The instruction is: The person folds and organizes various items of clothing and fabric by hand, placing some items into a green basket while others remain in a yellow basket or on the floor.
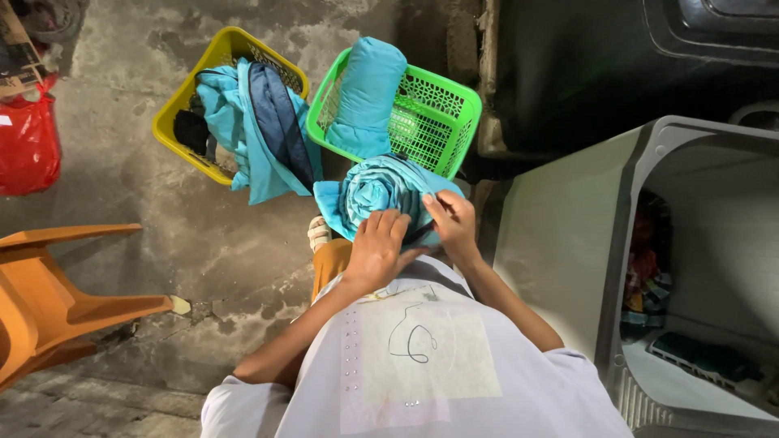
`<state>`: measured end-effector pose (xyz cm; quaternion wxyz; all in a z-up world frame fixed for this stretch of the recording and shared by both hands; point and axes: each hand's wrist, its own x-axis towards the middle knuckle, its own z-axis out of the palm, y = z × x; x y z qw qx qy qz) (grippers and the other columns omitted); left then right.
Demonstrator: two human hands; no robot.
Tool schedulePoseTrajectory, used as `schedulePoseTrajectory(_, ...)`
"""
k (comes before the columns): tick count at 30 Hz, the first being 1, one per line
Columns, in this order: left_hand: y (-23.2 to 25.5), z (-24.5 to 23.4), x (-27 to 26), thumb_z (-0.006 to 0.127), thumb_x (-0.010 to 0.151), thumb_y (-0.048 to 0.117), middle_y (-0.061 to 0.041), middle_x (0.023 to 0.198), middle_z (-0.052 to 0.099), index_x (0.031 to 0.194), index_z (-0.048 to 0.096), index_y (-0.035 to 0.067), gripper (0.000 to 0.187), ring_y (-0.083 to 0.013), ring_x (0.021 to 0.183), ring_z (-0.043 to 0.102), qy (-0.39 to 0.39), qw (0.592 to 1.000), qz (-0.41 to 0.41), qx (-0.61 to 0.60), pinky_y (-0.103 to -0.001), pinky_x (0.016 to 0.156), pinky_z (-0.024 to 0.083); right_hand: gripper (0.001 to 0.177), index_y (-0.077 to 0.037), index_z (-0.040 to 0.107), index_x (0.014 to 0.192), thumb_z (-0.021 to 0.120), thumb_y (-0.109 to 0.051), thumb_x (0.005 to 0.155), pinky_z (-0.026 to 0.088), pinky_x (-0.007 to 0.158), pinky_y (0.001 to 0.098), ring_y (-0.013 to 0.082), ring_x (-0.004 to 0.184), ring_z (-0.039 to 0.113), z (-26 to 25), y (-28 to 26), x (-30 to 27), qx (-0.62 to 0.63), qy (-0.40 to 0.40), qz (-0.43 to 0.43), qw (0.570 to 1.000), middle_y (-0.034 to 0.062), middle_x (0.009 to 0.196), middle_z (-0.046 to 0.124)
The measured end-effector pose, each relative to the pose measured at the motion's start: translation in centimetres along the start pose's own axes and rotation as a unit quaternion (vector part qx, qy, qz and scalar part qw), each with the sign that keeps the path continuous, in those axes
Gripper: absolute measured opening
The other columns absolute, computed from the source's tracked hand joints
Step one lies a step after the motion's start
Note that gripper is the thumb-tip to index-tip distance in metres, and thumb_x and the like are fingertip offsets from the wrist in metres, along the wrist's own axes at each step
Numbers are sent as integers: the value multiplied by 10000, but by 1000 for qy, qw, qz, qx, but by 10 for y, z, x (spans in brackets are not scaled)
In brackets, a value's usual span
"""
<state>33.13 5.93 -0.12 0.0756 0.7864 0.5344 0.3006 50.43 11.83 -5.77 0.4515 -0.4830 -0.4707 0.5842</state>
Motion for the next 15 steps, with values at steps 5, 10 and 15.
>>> schedulePoseTrajectory(5,3,18,-8,769,869,310,-138,1067,549,1134,571,36,429,-335,955,566,-16,996,-39,78,-440,760,500,449,-19,423,667,712,-157,981,234,497,304,69,581,288,14,-9,8,-125,-16,-104,987,-8,590,329)
schedulePoseTrajectory(10,-9,44,-20,717,928,271,-125,940,573,975,583,35,275,-302,836,609,-93,986,-79,115,-399,602,494,377,6,504,694,719,-165,952,301,486,341,106,533,335,30,-20,-1,-208,-17,-139,968,67,564,412)
schedulePoseTrajectory(15,-28,54,-28,684,931,267,-127,795,643,826,624,68,233,-350,711,631,-56,991,-111,-39,-464,595,490,380,12,520,704,708,-176,975,335,503,360,135,537,381,29,-23,-4,-252,-56,-184,948,130,600,461)
